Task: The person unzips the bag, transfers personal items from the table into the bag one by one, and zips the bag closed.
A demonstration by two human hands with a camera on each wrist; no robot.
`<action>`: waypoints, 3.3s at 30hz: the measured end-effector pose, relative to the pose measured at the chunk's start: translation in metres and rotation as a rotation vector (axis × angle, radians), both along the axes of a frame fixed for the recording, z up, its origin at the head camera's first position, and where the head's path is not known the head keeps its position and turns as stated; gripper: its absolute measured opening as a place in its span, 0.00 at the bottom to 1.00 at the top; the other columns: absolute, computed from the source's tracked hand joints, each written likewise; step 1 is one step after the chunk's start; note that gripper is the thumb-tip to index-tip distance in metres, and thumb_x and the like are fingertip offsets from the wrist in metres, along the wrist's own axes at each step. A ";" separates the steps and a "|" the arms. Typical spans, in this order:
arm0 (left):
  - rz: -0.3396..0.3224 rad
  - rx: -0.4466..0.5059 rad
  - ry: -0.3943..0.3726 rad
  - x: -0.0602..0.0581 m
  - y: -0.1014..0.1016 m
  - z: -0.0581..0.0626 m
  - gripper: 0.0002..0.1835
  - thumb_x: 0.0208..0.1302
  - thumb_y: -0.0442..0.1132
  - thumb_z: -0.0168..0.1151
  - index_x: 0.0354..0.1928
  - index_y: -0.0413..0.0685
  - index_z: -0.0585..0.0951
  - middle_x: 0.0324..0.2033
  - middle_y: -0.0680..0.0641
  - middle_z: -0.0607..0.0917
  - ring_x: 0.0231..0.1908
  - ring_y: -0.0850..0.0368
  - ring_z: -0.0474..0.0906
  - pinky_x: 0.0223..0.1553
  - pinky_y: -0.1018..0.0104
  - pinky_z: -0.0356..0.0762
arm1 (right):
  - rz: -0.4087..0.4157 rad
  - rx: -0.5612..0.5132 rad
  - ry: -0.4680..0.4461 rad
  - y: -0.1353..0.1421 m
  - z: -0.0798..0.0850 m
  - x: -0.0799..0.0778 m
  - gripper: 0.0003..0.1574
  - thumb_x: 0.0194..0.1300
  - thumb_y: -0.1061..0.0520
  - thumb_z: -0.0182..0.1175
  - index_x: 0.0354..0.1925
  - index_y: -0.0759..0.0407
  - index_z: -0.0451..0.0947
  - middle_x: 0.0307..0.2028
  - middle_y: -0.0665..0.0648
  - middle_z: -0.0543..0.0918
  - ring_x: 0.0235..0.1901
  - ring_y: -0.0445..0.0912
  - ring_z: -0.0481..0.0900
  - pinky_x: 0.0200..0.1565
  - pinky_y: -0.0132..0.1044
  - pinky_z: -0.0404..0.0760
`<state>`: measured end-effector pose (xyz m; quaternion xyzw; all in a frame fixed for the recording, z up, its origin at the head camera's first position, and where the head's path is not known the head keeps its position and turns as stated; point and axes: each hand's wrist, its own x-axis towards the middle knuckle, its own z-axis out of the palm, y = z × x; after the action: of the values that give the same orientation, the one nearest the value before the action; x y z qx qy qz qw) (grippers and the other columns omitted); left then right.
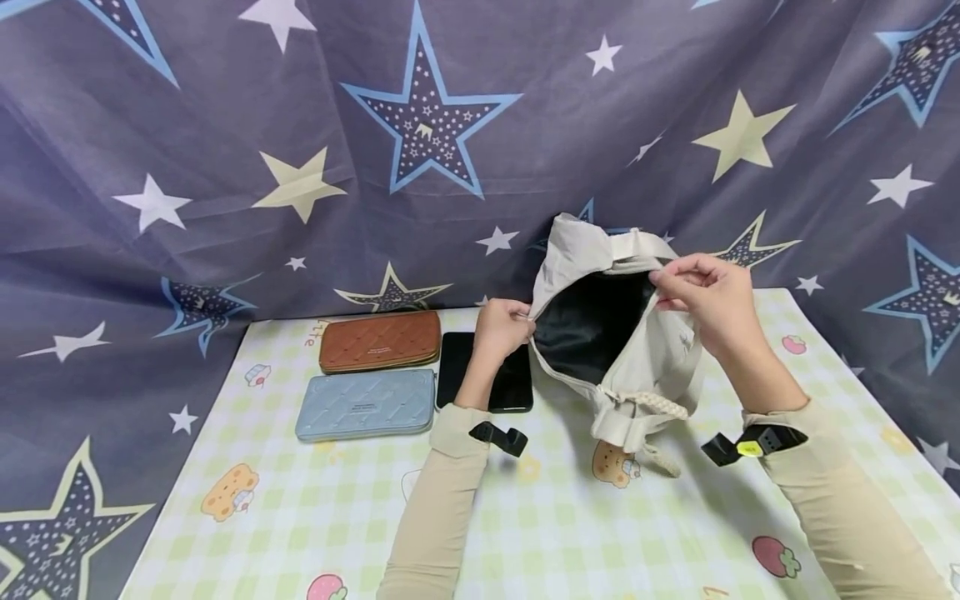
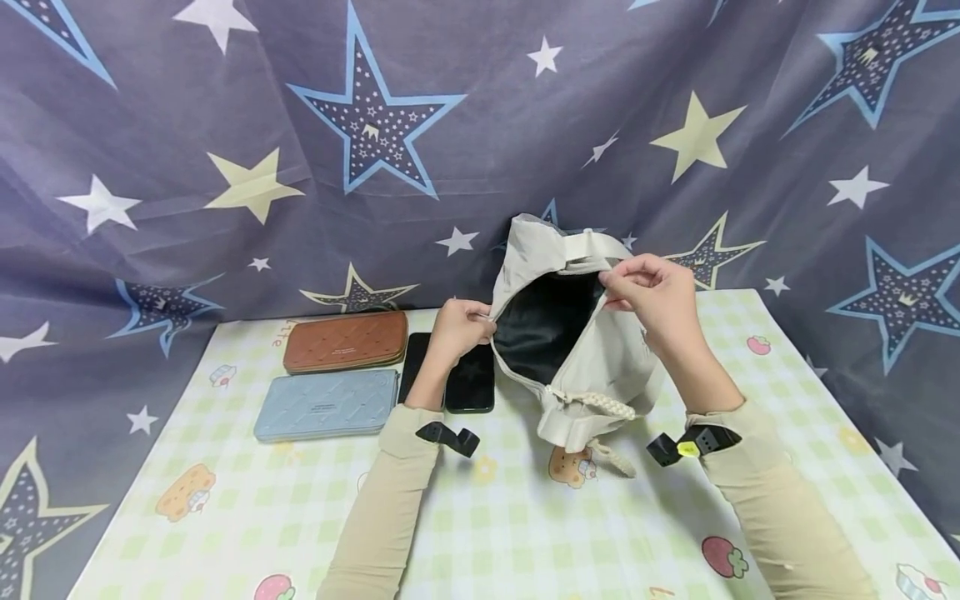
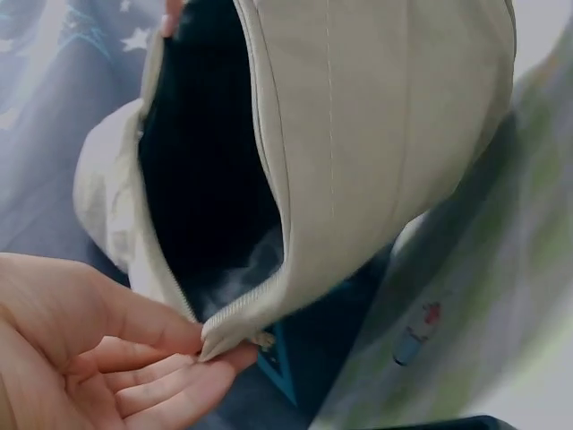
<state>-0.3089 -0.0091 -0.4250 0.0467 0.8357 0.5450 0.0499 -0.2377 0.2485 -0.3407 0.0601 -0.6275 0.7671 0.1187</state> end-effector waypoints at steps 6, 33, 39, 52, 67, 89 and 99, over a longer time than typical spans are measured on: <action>0.041 -0.090 0.011 -0.004 -0.001 -0.007 0.12 0.61 0.29 0.68 0.47 0.37 0.88 0.36 0.40 0.92 0.30 0.47 0.90 0.32 0.67 0.84 | 0.184 0.121 -0.253 -0.001 -0.007 0.000 0.14 0.66 0.74 0.61 0.29 0.58 0.83 0.30 0.51 0.91 0.27 0.41 0.88 0.33 0.32 0.88; -0.021 -0.030 -0.143 -0.009 -0.017 -0.017 0.09 0.62 0.31 0.68 0.43 0.38 0.88 0.32 0.40 0.89 0.43 0.36 0.87 0.48 0.50 0.86 | 0.486 0.071 -0.476 -0.004 -0.023 -0.019 0.17 0.71 0.73 0.55 0.31 0.58 0.83 0.33 0.52 0.91 0.33 0.41 0.89 0.41 0.31 0.88; -0.037 -0.033 -0.168 -0.010 -0.022 -0.015 0.10 0.62 0.30 0.66 0.44 0.38 0.88 0.36 0.38 0.89 0.44 0.38 0.87 0.50 0.48 0.86 | 0.472 0.122 -0.446 -0.008 -0.026 -0.022 0.17 0.69 0.74 0.56 0.30 0.57 0.83 0.32 0.51 0.89 0.32 0.42 0.89 0.41 0.31 0.88; -0.008 -0.071 -0.152 -0.010 -0.017 -0.016 0.06 0.55 0.25 0.69 0.35 0.38 0.88 0.27 0.45 0.87 0.38 0.40 0.88 0.48 0.45 0.86 | 0.358 0.343 -0.367 -0.012 -0.017 -0.016 0.09 0.64 0.70 0.64 0.31 0.57 0.83 0.27 0.48 0.88 0.28 0.40 0.87 0.37 0.32 0.88; 0.155 -0.206 -0.018 -0.010 -0.026 -0.015 0.10 0.49 0.27 0.65 0.29 0.46 0.92 0.22 0.45 0.89 0.19 0.56 0.82 0.23 0.70 0.76 | 0.298 0.349 -0.329 -0.010 -0.012 -0.013 0.09 0.63 0.71 0.64 0.31 0.60 0.86 0.26 0.48 0.88 0.27 0.39 0.87 0.36 0.33 0.88; 0.141 -0.267 -0.039 -0.013 -0.006 -0.027 0.05 0.54 0.28 0.68 0.24 0.43 0.87 0.19 0.46 0.88 0.13 0.64 0.75 0.20 0.74 0.69 | 0.309 0.334 -0.270 -0.003 -0.004 -0.007 0.09 0.66 0.70 0.64 0.33 0.60 0.86 0.28 0.49 0.90 0.29 0.41 0.88 0.38 0.35 0.89; 0.088 -0.295 -0.082 -0.011 -0.011 -0.024 0.02 0.55 0.31 0.68 0.30 0.45 0.87 0.22 0.45 0.89 0.22 0.54 0.84 0.22 0.71 0.70 | 0.291 0.324 -0.288 -0.007 -0.008 -0.009 0.11 0.66 0.71 0.63 0.31 0.58 0.85 0.27 0.48 0.90 0.29 0.40 0.88 0.38 0.34 0.89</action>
<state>-0.3200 -0.0197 -0.4487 -0.0199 0.9052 0.4192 0.0662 -0.2467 0.2419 -0.3487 0.0581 -0.7373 0.6663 -0.0949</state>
